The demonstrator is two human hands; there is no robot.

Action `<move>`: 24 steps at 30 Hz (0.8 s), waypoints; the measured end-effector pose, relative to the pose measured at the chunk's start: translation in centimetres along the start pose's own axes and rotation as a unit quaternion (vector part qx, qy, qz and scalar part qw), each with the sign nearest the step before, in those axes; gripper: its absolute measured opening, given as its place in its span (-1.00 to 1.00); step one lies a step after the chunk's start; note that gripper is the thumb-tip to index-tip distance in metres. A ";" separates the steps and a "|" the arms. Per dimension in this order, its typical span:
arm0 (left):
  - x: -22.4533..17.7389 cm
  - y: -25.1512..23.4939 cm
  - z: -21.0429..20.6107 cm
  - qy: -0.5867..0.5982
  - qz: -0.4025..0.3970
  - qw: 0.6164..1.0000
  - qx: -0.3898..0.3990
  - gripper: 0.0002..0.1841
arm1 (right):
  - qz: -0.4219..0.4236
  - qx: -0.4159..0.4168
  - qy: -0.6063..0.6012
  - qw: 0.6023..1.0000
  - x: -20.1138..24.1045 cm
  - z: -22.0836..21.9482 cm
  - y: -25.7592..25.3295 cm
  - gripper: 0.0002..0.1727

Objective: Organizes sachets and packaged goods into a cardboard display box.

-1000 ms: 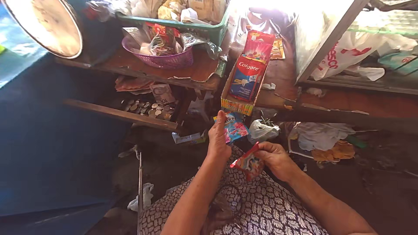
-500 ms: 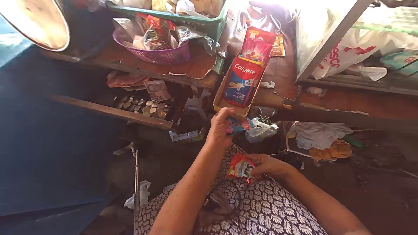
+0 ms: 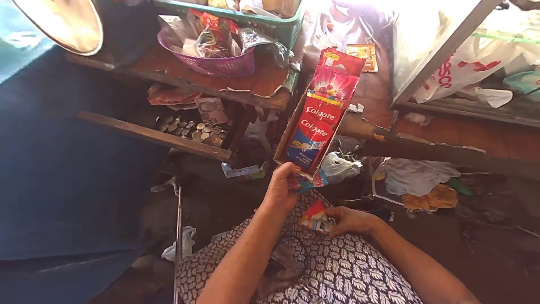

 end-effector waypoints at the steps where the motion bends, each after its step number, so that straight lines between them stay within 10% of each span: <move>1: 0.1 -0.1 0.0 -0.001 0.003 1.000 0.005 -0.82 | -0.004 0.011 0.004 1.000 -0.1 0.0 -0.1 -0.30; 12: 0.4 -0.2 -0.3 0.006 0.012 1.000 0.007 -0.87 | 0.163 -0.193 0.033 0.967 3.6 2.3 5.1 -0.72; 24: 0.2 -0.2 0.0 -0.011 0.009 1.000 0.003 -0.82 | 0.361 -0.366 0.189 0.837 10.2 3.0 11.8 -0.65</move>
Point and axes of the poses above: each hand's wrist, its own y-axis away from the middle knuckle, its own z-axis out of the back of the hand, x = y × z, the point moved 4 cm from there along -y, towards the middle knuckle, and after that the axes turned 11 degrees about -z, right-handed, at the moved point
